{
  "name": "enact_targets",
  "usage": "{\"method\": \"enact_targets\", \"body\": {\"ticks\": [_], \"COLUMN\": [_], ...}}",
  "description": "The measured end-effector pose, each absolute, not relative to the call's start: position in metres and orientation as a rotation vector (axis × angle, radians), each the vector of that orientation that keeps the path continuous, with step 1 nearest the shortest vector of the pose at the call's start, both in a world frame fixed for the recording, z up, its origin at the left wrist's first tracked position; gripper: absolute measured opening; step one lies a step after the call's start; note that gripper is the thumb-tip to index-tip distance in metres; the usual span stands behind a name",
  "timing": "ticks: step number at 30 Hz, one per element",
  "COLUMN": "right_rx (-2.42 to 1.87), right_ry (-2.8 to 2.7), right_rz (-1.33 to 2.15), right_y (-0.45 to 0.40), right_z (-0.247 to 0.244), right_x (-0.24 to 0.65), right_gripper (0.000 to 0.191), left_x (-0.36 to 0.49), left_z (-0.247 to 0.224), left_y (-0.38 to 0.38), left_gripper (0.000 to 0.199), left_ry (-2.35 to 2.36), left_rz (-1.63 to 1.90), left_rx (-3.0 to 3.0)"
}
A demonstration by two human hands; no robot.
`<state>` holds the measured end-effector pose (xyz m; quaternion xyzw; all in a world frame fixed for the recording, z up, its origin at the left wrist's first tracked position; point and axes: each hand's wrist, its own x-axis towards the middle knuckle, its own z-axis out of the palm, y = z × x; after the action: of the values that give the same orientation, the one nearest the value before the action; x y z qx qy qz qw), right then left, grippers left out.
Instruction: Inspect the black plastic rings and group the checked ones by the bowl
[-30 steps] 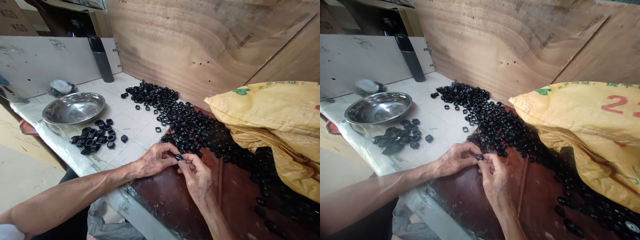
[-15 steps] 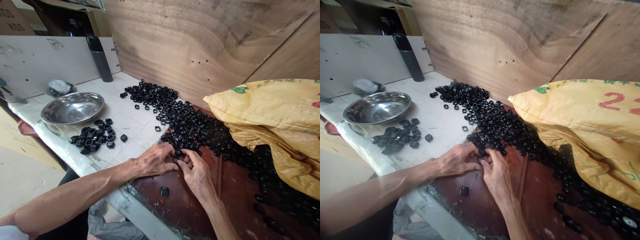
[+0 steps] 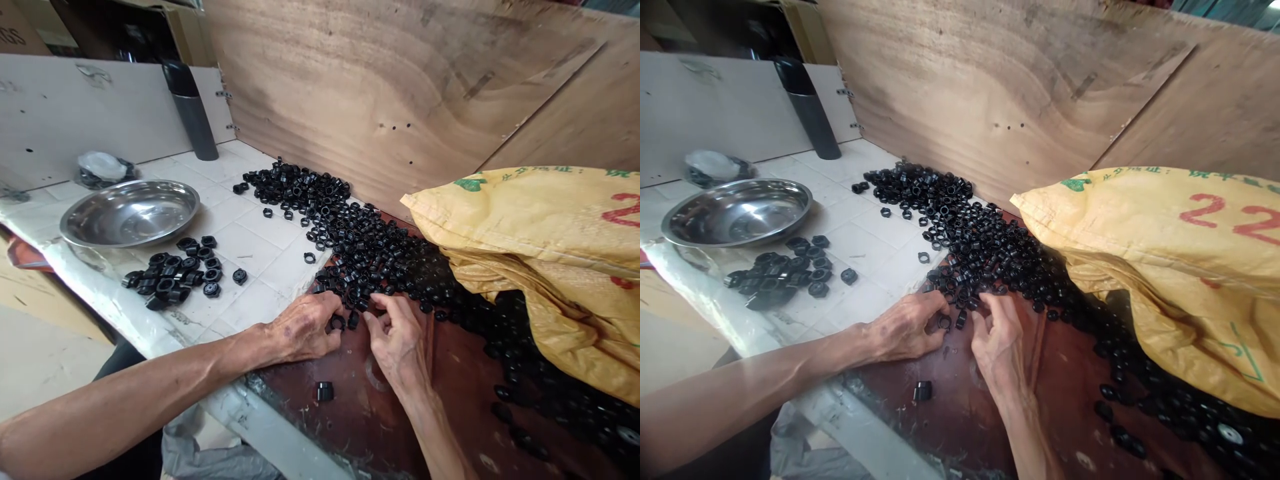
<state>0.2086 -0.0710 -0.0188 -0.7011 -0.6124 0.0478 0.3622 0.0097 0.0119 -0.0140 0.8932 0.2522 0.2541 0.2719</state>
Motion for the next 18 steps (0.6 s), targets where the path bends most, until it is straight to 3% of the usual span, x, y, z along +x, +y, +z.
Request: {"method": "enact_targets", "body": {"ticks": [3, 7, 12, 18], "right_rx": [-1.693, -1.704, -1.833, -1.569], "right_ry": [-1.721, -1.756, -1.446, -1.393], "right_rz": [0.136, 0.149, 0.256, 0.439], "right_y": [-0.066, -0.065, -0.073, -0.077], "right_z": [-0.029, -0.034, -0.018, 0.001], "right_x": [0.207, 0.203, 0.197, 0.188], "right_gripper": [0.034, 0.025, 0.017, 0.017], "left_x": [0.009, 0.014, 0.018, 0.013], "left_z": [-0.013, -0.016, -0.024, -0.014], "left_y": [0.011, 0.011, 0.013, 0.016], "left_gripper": [0.024, 0.022, 0.025, 0.032], "left_ry": [0.575, 0.329, 0.565, 0.56], "left_rz": [0.694, 0.667, 0.799, 0.86], "left_rx": [2.414, 2.476, 2.35, 2.188]}}
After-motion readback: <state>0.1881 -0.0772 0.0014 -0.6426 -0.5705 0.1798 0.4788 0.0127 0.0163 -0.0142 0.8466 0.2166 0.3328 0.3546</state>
